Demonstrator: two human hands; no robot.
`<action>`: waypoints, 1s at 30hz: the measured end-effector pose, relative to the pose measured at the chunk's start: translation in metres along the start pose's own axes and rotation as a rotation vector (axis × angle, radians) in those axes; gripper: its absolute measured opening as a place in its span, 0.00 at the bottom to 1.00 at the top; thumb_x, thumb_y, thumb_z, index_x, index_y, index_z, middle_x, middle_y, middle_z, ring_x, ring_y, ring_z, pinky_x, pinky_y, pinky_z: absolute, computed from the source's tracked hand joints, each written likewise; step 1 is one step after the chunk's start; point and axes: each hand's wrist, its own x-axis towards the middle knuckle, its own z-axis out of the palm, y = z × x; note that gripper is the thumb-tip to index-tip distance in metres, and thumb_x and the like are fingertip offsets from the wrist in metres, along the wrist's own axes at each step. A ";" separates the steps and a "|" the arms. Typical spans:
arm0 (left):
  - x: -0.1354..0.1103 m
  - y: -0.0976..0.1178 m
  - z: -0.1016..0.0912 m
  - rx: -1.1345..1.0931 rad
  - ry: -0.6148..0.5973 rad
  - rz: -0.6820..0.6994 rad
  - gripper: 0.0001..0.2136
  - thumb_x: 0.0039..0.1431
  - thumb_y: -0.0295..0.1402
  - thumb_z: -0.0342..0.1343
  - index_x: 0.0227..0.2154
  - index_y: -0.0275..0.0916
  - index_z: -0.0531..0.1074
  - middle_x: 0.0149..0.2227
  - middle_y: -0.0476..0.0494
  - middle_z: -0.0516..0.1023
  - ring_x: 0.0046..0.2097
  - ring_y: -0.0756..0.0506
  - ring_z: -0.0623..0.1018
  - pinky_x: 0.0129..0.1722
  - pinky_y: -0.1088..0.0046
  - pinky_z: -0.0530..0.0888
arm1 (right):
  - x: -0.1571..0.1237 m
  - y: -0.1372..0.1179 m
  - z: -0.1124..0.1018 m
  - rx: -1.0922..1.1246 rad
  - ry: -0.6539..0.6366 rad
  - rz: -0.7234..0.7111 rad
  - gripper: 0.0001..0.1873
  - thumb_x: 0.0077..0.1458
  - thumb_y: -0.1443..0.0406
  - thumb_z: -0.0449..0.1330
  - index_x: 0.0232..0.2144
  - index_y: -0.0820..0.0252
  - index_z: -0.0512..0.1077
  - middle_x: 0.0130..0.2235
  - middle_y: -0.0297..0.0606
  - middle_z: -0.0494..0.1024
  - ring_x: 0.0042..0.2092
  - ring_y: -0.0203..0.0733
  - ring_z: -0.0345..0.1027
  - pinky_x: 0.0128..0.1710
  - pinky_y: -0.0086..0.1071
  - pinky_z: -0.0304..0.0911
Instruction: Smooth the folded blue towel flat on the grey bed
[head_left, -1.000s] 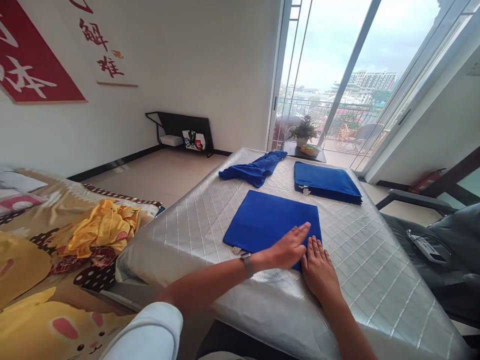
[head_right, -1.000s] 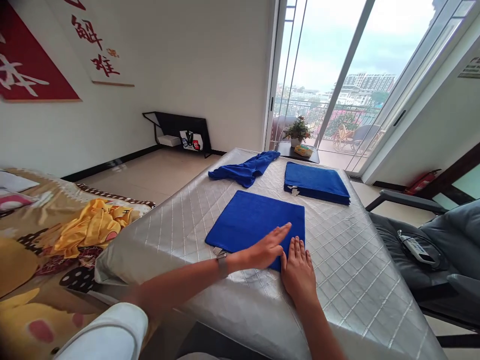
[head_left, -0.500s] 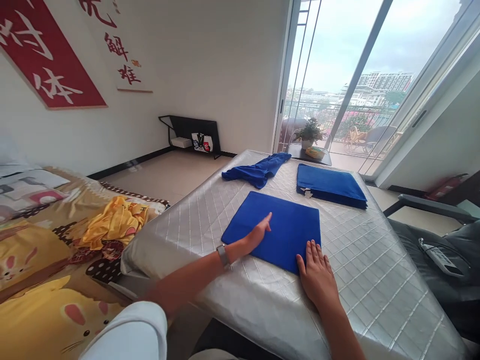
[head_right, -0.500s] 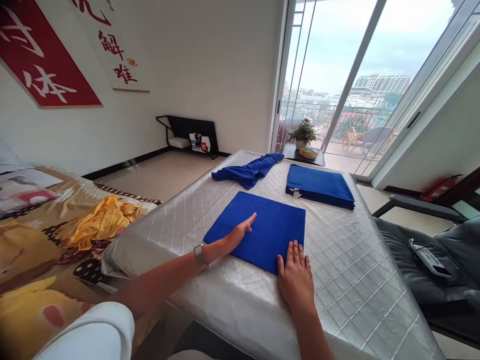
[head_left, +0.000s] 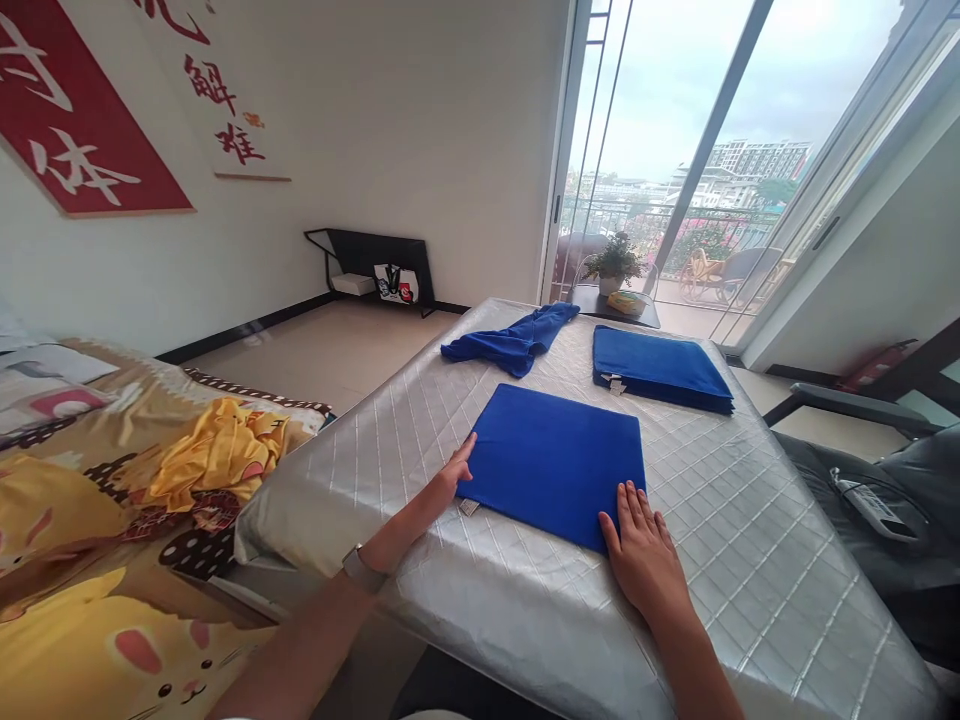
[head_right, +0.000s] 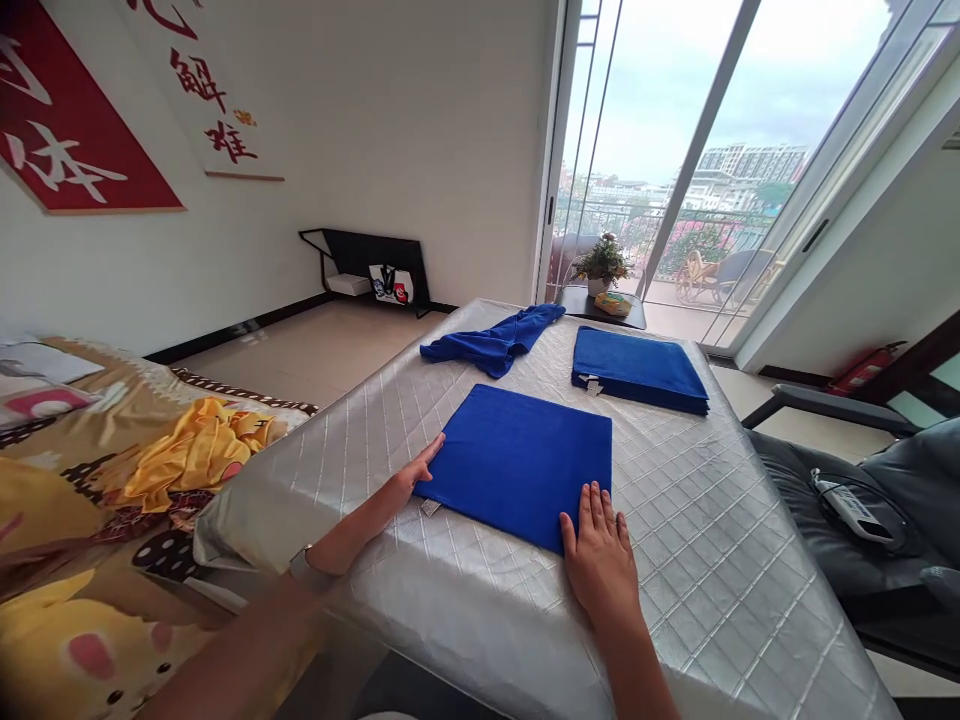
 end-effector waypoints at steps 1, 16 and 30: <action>-0.001 0.000 0.001 0.056 -0.042 0.052 0.08 0.55 0.38 0.54 0.24 0.45 0.75 0.65 0.50 0.65 0.69 0.35 0.57 0.69 0.54 0.51 | 0.000 0.000 0.000 -0.002 0.003 -0.001 0.35 0.68 0.53 0.36 0.71 0.65 0.45 0.72 0.37 0.41 0.72 0.41 0.34 0.70 0.42 0.36; -0.072 0.010 0.069 1.047 0.027 0.403 0.22 0.67 0.34 0.46 0.62 0.40 0.65 0.66 0.41 0.64 0.65 0.38 0.65 0.64 0.52 0.64 | -0.004 0.001 -0.004 0.099 -0.014 0.000 0.35 0.68 0.52 0.38 0.70 0.63 0.45 0.72 0.34 0.41 0.72 0.41 0.33 0.71 0.42 0.34; -0.072 0.019 0.072 1.014 0.129 0.460 0.05 0.62 0.29 0.51 0.39 0.42 0.69 0.42 0.43 0.75 0.45 0.39 0.75 0.49 0.55 0.72 | -0.009 0.008 0.002 0.139 0.072 -0.057 0.32 0.68 0.53 0.42 0.69 0.62 0.54 0.71 0.37 0.50 0.71 0.46 0.40 0.70 0.46 0.39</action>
